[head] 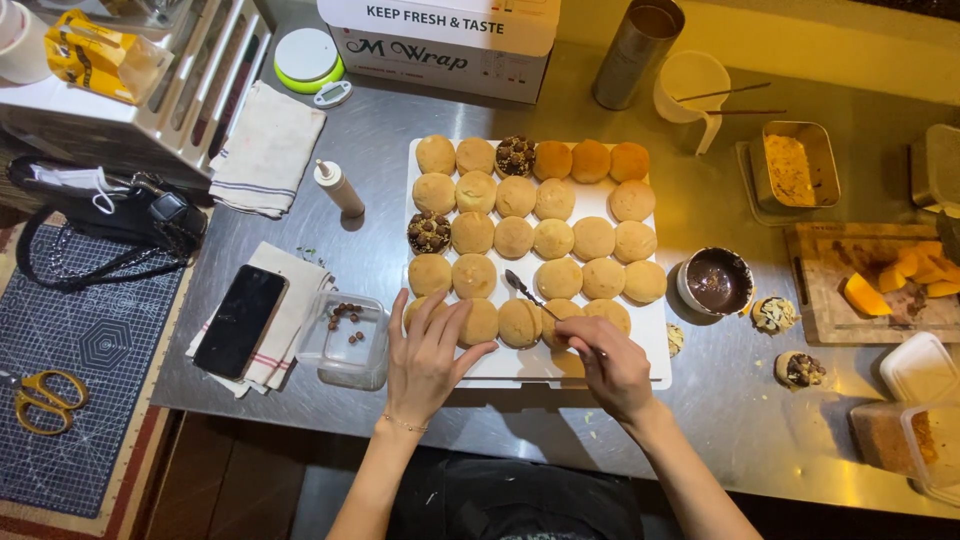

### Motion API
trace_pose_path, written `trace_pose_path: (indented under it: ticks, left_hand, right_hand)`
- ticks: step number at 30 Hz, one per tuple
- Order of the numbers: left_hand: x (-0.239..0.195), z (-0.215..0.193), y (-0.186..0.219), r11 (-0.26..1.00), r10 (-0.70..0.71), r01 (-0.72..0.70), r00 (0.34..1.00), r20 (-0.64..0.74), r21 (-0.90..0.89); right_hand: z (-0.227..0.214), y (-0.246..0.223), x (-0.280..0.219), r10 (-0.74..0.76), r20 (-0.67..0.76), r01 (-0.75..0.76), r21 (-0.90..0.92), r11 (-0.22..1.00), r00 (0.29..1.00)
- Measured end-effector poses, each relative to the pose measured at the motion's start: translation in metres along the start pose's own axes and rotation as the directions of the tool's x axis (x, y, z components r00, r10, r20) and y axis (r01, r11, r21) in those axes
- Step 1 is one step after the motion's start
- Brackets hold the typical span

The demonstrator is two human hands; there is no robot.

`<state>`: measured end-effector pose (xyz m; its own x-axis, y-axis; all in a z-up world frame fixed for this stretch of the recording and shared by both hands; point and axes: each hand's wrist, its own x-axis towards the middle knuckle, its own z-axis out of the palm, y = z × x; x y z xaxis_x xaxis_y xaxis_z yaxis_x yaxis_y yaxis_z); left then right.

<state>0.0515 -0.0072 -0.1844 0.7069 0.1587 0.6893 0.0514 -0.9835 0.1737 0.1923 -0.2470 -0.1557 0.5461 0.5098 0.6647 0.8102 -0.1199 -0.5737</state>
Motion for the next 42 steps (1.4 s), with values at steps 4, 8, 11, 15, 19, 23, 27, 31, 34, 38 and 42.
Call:
trace_pose_path:
  ticks: [4,8,11,15,19,23,27,31,34,38,42]
  left_hand:
    - [0.005,-0.007,0.002,1.000,-0.011,0.011,1.000,0.000,0.015]
    - [0.001,-0.011,0.004,0.995,-0.061,0.060,0.998,0.017,0.076]
    - [0.000,-0.019,0.002,0.966,-0.241,0.240,0.971,0.007,-0.097]
    - [-0.004,-0.035,0.003,0.533,-0.599,0.620,0.757,0.261,-0.576]
    - [-0.009,-0.035,-0.006,0.584,-0.540,0.626,0.775,0.328,-0.516]
    - [-0.006,-0.037,-0.004,0.513,-0.582,0.689,0.718,0.382,-0.512]
    - [-0.006,-0.037,-0.009,0.578,-0.532,0.614,0.783,0.323,-0.538]
    - [0.005,-0.034,-0.015,0.493,-0.570,0.670,0.731,0.376,-0.555]
    - [0.016,-0.031,-0.018,0.433,-0.547,0.646,0.742,0.386,-0.629]
    - [0.022,-0.030,-0.021,0.447,-0.580,0.714,0.690,0.433,-0.539]
    - [0.018,-0.026,-0.023,0.520,-0.582,0.683,0.723,0.372,-0.513]
  right_hand:
    - [0.002,-0.002,0.002,0.024,-0.006,-0.024,-0.004,1.000,1.000]
    - [0.003,-0.003,0.005,-0.029,-0.048,0.028,-0.032,0.999,0.998]
    - [0.000,0.000,0.006,-0.041,-0.063,0.037,-0.070,0.997,0.997]
    - [-0.001,-0.003,0.011,-0.035,-0.064,0.030,-0.081,0.996,0.997]
    - [-0.004,-0.005,0.013,0.021,-0.018,-0.022,-0.053,0.998,1.000]
    - [-0.008,-0.004,0.012,0.069,-0.114,-0.071,-0.018,0.997,0.991]
    - [-0.013,-0.021,0.017,0.404,-0.212,-0.322,0.335,0.885,0.890]
    - [-0.021,0.000,0.032,0.771,-0.266,-0.515,0.614,0.599,0.579]
    - [-0.047,0.021,0.034,0.926,-0.179,-0.473,0.817,0.329,0.334]
    - [-0.116,0.066,0.024,0.843,-0.486,-0.294,0.791,0.536,0.230]
    - [-0.169,0.188,-0.046,0.606,-0.747,-0.459,0.453,0.765,0.273]
